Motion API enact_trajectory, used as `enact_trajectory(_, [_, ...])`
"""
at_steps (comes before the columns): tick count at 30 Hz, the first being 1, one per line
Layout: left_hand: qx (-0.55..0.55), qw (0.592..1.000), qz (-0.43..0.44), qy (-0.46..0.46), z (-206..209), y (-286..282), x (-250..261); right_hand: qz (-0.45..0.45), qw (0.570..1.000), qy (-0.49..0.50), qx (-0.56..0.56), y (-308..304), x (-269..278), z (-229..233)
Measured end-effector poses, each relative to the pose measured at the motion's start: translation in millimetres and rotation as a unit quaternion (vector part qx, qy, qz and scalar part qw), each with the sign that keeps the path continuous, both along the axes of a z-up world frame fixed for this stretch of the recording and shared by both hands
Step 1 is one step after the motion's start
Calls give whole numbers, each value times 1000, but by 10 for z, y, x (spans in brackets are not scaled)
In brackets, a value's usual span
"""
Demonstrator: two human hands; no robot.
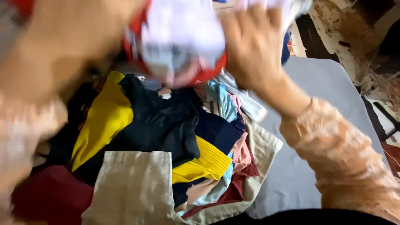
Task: Folding various items of clothing on a bed.
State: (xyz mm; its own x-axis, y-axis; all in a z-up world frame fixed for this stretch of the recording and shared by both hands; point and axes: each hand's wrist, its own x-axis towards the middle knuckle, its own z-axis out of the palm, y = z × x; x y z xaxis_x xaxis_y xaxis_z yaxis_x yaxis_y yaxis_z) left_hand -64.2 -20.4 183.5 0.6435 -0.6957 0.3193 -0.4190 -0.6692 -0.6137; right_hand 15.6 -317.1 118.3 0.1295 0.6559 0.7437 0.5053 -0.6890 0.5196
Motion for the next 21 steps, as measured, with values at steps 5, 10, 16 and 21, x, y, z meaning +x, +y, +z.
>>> enact_trajectory(5, [-9,998,18,64,-1296,108,-740,62,944,307,-107,-157,-887,-898])
enact_trajectory(10, [-166,903,-29,395,-1964,473,-1178,212,789,544,-189,-349,-1290,-936])
enact_trajectory(16, [-264,798,176,511,-1344,676,-758,133,787,602,24,-592,-760,-999])
enact_trajectory(21, [-285,873,292,265,-2407,1598,66,-184,727,657,74,-734,-251,-1527])
